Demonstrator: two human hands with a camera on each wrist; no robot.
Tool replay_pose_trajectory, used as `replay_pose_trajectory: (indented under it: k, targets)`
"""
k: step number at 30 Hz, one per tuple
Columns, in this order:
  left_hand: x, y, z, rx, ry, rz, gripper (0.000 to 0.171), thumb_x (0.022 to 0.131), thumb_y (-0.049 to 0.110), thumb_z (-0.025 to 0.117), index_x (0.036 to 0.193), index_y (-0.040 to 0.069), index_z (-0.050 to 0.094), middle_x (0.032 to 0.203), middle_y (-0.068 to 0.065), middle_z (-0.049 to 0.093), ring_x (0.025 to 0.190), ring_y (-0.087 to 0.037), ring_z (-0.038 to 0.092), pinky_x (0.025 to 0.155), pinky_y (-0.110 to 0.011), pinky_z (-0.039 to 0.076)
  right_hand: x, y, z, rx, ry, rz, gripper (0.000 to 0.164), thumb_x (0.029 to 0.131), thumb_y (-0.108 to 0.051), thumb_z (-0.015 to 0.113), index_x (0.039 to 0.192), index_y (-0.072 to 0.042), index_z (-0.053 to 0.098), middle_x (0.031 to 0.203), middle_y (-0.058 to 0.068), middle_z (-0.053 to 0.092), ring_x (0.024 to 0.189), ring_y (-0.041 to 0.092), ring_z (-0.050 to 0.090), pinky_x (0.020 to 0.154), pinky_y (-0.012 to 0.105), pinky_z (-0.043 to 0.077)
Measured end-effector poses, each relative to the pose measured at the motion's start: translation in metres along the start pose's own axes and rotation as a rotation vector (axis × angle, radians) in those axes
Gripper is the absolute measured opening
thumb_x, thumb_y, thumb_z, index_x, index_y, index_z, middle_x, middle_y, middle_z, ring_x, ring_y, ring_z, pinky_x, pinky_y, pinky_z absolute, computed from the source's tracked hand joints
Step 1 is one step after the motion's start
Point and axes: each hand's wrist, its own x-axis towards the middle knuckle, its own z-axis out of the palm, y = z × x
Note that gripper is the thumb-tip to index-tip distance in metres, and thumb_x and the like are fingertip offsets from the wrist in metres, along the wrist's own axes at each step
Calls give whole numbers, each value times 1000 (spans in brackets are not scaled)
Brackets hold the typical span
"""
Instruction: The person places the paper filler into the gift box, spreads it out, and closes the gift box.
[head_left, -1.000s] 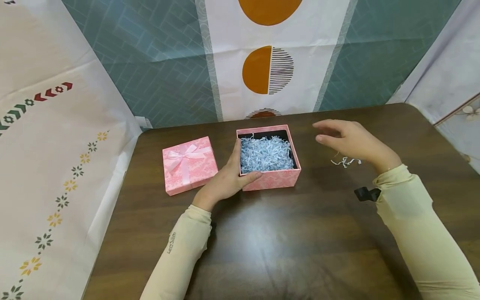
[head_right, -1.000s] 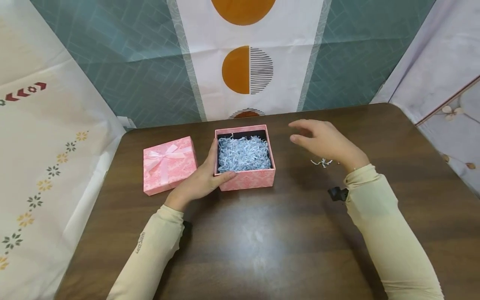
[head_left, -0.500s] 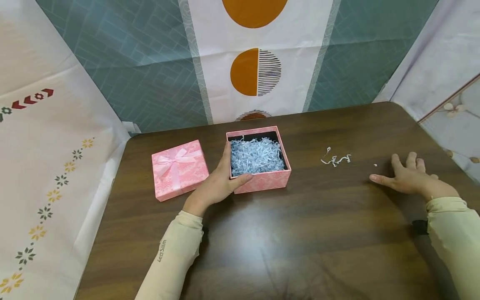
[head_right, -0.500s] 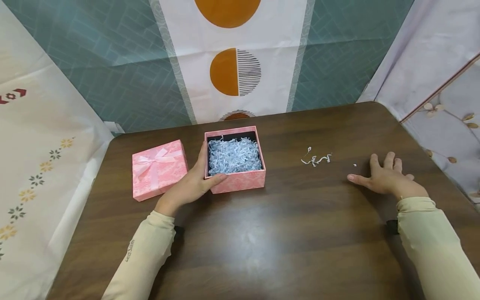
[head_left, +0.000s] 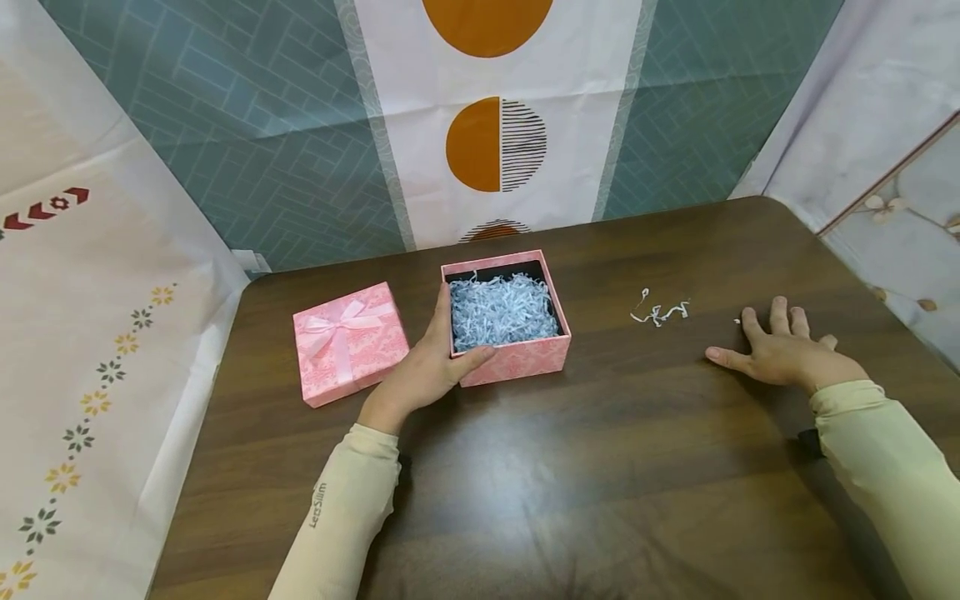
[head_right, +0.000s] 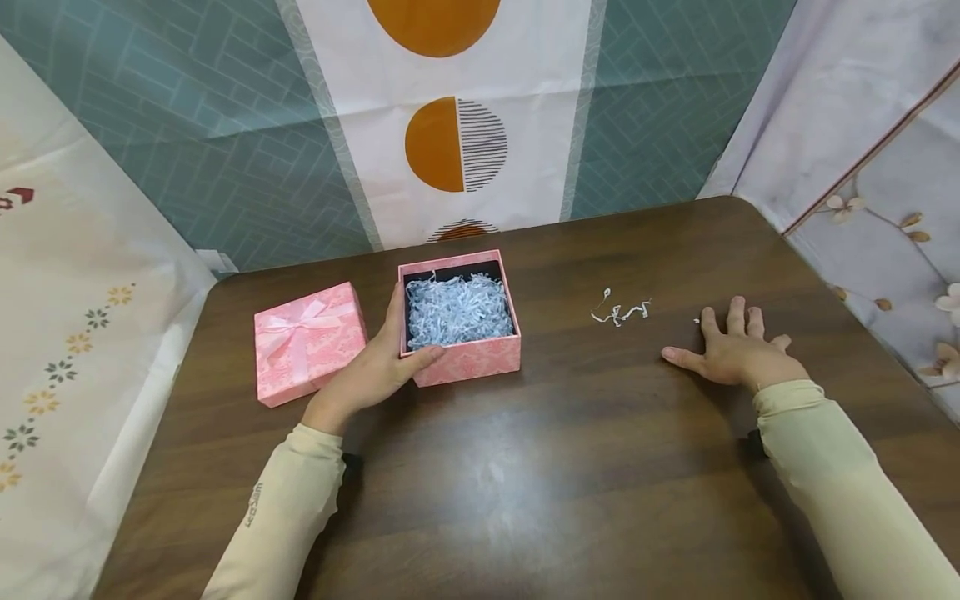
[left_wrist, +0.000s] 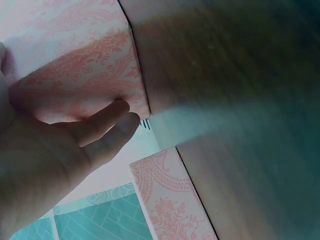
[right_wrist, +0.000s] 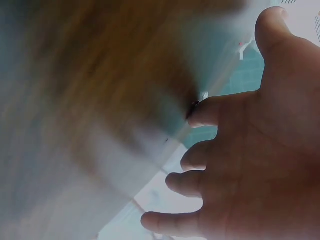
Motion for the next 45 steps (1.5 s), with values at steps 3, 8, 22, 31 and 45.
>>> replay_pose_trajectory:
  k: [3,8,22,31,45]
  targets:
    - [-1,-1,0,5,-3,-12,118,89,63,66,157,31,-26,168,3,-10,153,-23,8,118,-48,20,0,-7,1,-12,-4,6,118,93,-79,38,153,16,2,146,48,-25,133,70,-13,89,89,1]
    - [-1,-2,0,-1,-8,-15,118,89,64,65,157,31,-25,168,3,-11,152,-23,8,118,-47,20,3,-16,3,-45,10,-3,121,91,-81,39,153,16,3,149,47,-20,135,68,-10,91,88,3]
    - [1,0,-2,-2,-4,7,118,89,64,65,157,30,-26,168,1,-11,153,-22,6,118,-47,19,42,-54,4,-110,55,-92,124,86,-87,37,157,9,5,159,36,-15,144,57,-8,96,85,-4]
    - [1,0,-2,-2,-9,-2,118,89,63,65,156,32,-27,168,1,-11,152,-23,7,119,-47,19,57,-83,1,-138,63,-137,126,85,-88,37,156,12,8,158,39,-8,143,59,-1,96,86,3]
    - [0,0,-3,8,-14,-6,118,89,64,64,156,32,-27,168,2,-11,152,-24,9,118,-47,20,53,-102,-2,-177,85,-264,104,91,-75,50,162,-6,16,159,39,-3,142,62,7,97,85,8]
